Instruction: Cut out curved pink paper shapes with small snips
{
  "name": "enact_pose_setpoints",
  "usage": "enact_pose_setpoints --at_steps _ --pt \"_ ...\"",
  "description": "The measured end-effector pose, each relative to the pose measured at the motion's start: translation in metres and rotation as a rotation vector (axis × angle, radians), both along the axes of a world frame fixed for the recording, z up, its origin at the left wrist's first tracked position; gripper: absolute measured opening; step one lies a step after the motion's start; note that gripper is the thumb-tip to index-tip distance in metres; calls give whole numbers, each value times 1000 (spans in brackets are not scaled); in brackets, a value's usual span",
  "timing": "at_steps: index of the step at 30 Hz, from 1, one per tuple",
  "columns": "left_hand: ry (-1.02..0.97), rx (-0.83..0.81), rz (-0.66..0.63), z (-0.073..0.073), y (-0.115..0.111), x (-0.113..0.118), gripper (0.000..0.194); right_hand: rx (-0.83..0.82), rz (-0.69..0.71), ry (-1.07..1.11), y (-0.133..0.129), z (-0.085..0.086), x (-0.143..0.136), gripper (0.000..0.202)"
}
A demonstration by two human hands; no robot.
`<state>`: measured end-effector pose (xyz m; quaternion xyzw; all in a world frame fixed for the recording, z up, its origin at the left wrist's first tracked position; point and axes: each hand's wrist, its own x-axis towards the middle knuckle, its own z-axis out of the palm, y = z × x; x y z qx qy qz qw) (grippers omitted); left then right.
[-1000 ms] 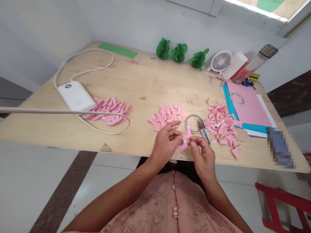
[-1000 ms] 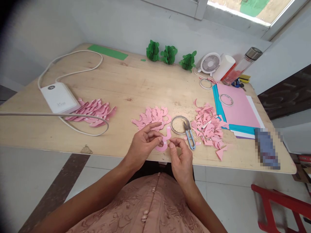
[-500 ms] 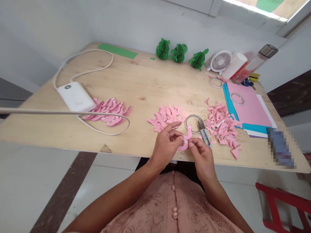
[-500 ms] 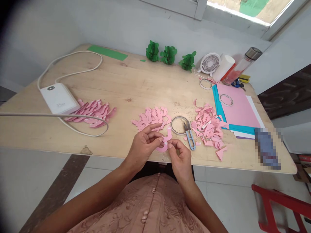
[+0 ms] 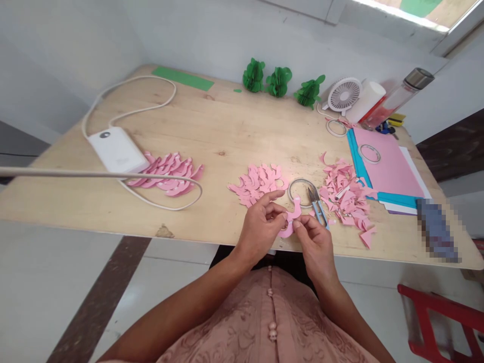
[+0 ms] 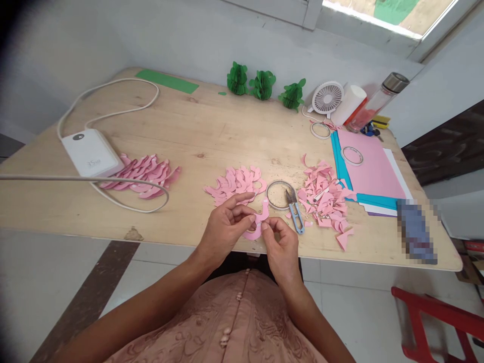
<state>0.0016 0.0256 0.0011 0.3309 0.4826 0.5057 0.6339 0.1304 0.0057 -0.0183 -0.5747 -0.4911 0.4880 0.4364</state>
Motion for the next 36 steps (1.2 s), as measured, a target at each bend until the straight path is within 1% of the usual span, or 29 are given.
enact_pose_setpoints --at_steps 6,11,14,18,24,36 --pt "5 15 8 1 -1 0 52 1 -16 -14 0 0 0 16" --pt "33 33 0 -1 -1 0 58 16 -21 -52 0 1 0 17" --pt "41 42 -18 -3 -2 0 56 23 -15 -68 -1 3 0 16" --pt "58 62 -9 -4 -2 1 55 45 -1 -74 -2 2 1 17" --pt "75 76 -14 -4 -3 1 54 39 -22 -86 -1 1 2 16" --pt "87 96 -35 -4 -1 2 52 48 -21 -122 0 1 3 16"
